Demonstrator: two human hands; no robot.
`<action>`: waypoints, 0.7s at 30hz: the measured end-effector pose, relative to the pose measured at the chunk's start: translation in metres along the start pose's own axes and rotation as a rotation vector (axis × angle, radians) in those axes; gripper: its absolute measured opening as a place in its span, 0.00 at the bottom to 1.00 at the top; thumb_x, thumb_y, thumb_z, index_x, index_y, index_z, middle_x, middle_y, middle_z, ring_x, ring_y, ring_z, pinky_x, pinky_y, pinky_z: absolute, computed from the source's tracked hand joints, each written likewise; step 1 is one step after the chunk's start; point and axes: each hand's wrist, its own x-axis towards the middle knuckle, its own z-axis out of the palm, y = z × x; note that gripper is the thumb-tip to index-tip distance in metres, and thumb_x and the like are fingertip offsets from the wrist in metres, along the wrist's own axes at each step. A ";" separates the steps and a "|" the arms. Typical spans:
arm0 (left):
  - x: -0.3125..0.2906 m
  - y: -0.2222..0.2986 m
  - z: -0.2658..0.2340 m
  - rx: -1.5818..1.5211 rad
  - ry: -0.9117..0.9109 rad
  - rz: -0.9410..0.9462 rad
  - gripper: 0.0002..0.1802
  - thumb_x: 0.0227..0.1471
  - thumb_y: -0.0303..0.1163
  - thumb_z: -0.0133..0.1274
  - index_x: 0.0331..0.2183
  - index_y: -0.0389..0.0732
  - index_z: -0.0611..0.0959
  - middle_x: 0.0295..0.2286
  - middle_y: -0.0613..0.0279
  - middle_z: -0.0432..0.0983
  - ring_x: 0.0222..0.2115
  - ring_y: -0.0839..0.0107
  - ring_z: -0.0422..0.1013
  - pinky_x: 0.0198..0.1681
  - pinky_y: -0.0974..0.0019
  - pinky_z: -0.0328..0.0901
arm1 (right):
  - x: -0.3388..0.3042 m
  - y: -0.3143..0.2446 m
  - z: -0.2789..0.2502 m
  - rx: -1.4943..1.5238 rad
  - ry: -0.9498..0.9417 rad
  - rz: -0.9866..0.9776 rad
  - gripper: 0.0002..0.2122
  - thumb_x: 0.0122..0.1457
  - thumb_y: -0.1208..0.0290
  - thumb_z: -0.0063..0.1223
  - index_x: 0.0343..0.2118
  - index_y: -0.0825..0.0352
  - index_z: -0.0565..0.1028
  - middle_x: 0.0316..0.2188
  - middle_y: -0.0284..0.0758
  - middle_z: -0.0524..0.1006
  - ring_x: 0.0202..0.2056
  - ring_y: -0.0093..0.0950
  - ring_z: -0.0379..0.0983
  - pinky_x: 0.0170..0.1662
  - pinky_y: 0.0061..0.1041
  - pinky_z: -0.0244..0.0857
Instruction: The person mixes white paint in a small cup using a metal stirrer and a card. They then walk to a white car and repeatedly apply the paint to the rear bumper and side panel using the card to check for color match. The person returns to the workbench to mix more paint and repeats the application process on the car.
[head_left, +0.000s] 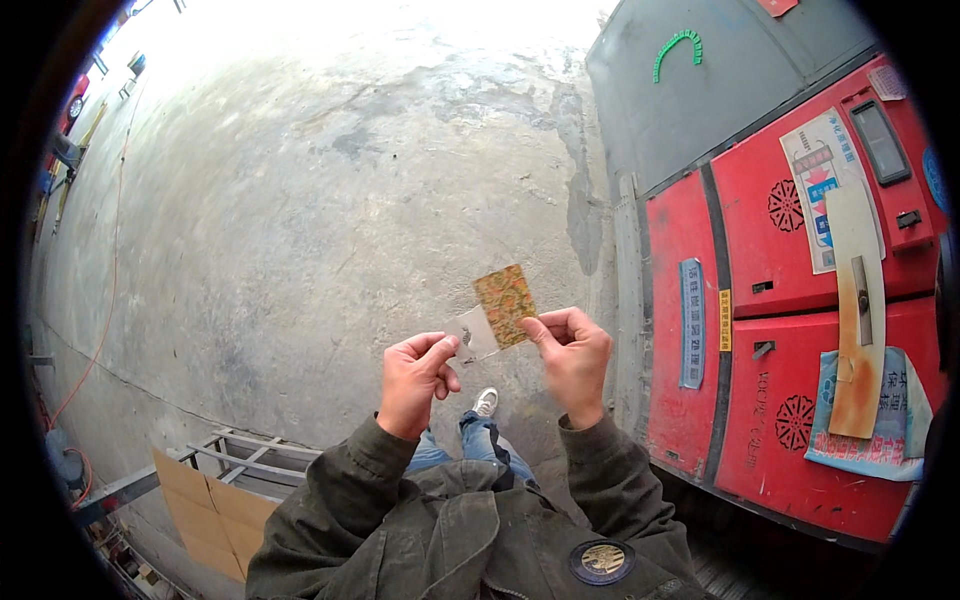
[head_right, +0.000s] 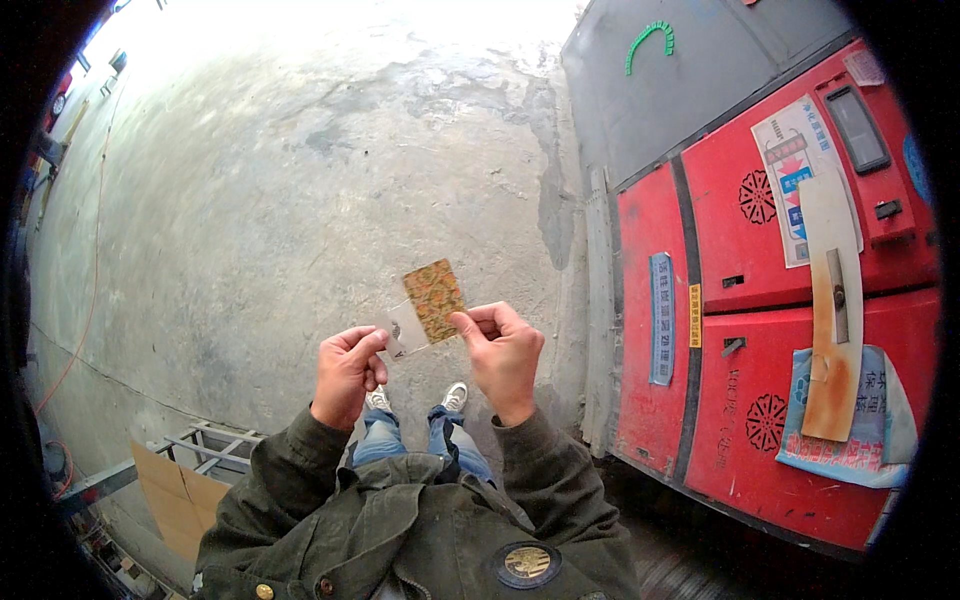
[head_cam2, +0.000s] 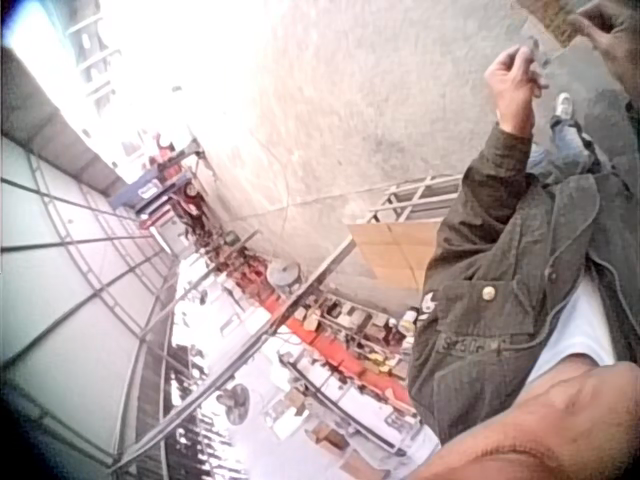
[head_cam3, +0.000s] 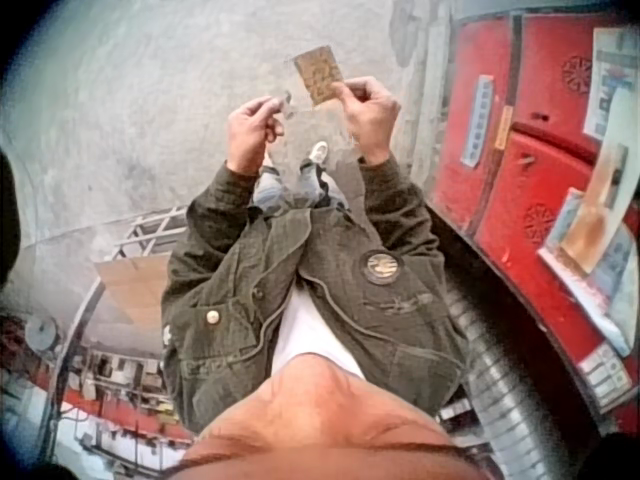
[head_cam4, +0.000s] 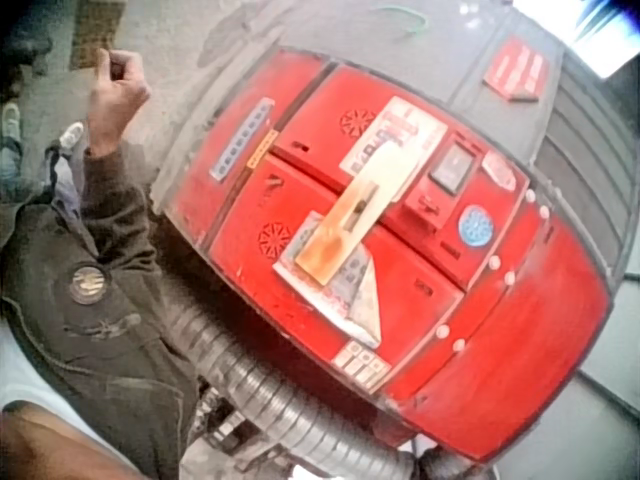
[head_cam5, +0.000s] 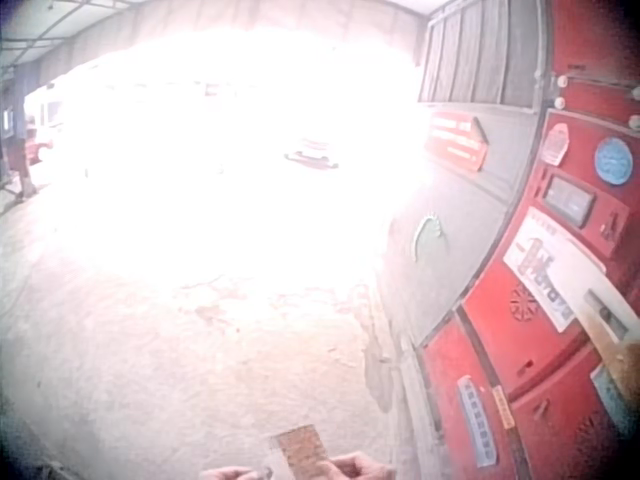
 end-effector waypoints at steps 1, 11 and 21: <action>0.000 0.000 -0.001 0.000 0.000 0.002 0.12 0.50 0.29 0.55 0.32 0.28 0.79 0.22 0.63 0.74 0.12 0.78 0.69 0.11 0.79 0.56 | 0.002 0.002 -0.003 -0.028 0.025 -0.015 0.05 0.50 0.76 0.62 0.24 0.70 0.76 0.17 0.28 0.75 0.19 0.12 0.67 0.22 0.13 0.60; 0.000 -0.003 -0.001 0.002 0.038 0.006 0.11 0.51 0.29 0.54 0.34 0.29 0.78 0.23 0.62 0.74 0.12 0.79 0.68 0.10 0.79 0.56 | -0.014 -0.009 -0.004 0.127 -0.095 0.050 0.06 0.50 0.75 0.62 0.24 0.70 0.75 0.18 0.28 0.76 0.20 0.12 0.67 0.23 0.13 0.61; -0.003 -0.004 -0.006 -0.087 0.052 0.013 0.12 0.51 0.30 0.55 0.35 0.29 0.78 0.23 0.63 0.74 0.13 0.78 0.69 0.11 0.78 0.57 | -0.004 0.027 -0.027 0.240 -0.023 0.078 0.06 0.51 0.74 0.62 0.25 0.68 0.75 0.17 0.26 0.73 0.18 0.11 0.64 0.21 0.11 0.58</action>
